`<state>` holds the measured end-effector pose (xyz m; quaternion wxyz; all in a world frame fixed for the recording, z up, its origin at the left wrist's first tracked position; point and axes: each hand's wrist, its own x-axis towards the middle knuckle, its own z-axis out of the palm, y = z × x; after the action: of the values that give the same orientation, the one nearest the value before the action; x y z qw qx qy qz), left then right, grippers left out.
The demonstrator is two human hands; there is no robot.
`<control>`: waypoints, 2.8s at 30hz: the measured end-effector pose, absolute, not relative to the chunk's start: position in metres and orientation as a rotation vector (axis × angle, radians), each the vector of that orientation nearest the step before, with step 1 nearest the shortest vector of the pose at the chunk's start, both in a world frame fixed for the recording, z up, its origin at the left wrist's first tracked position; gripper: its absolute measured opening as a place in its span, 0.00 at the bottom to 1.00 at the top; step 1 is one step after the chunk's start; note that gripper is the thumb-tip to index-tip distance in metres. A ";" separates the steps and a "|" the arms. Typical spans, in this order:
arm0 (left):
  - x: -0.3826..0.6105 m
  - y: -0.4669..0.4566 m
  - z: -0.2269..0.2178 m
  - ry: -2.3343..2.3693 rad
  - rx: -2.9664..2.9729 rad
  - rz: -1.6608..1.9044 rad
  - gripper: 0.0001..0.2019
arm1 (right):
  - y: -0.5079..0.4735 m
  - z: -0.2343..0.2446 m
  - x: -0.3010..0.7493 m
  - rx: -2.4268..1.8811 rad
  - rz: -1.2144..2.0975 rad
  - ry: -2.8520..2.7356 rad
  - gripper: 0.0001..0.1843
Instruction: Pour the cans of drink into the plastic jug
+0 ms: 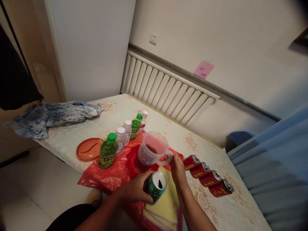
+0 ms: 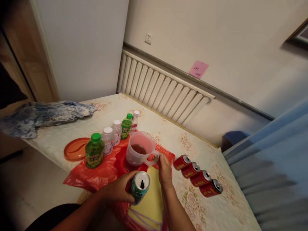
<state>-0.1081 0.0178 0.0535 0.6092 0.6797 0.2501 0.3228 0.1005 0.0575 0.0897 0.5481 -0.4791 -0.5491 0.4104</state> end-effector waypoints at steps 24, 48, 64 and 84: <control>-0.126 0.031 0.055 0.643 1.549 0.785 0.42 | 0.069 0.222 0.095 -0.942 0.924 -1.039 0.23; -0.110 0.085 0.039 0.806 1.673 0.978 0.36 | -0.007 0.221 0.187 -1.535 0.926 -1.311 0.31; -0.110 0.084 0.047 0.816 1.732 0.976 0.33 | -0.004 0.221 0.165 -1.623 1.015 -1.429 0.32; -0.112 0.082 0.050 0.842 1.761 0.989 0.33 | 0.004 0.226 0.152 -1.785 0.920 -1.642 0.30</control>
<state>-0.1115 0.0823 0.0502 0.4589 0.7150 0.3420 0.4016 0.1522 0.0045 0.2261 0.2704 -0.6626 -0.6094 0.3414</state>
